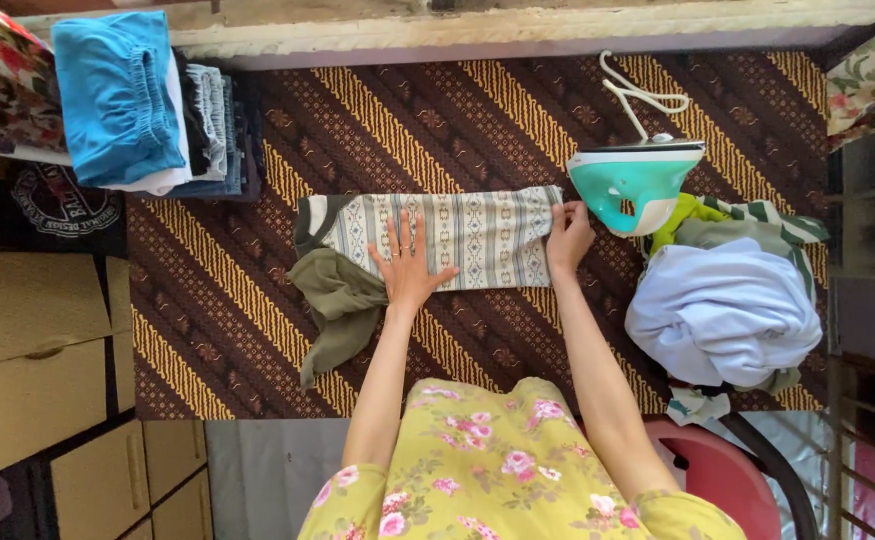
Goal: The person irons a patterned shirt on a table and then folds it into a neat rectangle.
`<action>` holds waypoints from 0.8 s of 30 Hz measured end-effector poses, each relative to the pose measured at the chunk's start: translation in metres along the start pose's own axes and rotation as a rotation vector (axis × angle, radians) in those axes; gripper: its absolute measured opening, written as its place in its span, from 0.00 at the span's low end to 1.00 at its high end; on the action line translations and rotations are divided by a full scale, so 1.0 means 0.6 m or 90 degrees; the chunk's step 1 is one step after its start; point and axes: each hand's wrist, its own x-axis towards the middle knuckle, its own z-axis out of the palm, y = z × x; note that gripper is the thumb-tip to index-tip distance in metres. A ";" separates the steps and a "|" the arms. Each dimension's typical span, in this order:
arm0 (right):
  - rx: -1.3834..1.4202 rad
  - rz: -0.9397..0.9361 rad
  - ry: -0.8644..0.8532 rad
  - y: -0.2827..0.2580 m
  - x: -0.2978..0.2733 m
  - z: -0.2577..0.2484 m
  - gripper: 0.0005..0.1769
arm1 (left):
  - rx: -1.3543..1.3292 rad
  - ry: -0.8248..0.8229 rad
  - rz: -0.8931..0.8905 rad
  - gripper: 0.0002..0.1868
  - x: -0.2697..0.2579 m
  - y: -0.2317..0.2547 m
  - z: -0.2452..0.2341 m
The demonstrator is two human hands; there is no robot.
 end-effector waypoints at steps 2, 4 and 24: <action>0.039 0.015 -0.046 -0.006 -0.005 -0.018 0.17 | 0.001 -0.020 -0.003 0.70 -0.001 0.004 -0.008; 0.078 0.031 -0.086 0.000 -0.013 -0.038 0.17 | 0.001 -0.039 0.000 0.70 -0.001 0.006 -0.010; -0.202 -0.066 -0.168 0.007 -0.050 -0.059 0.14 | 0.083 -0.075 0.184 0.54 -0.045 -0.012 -0.022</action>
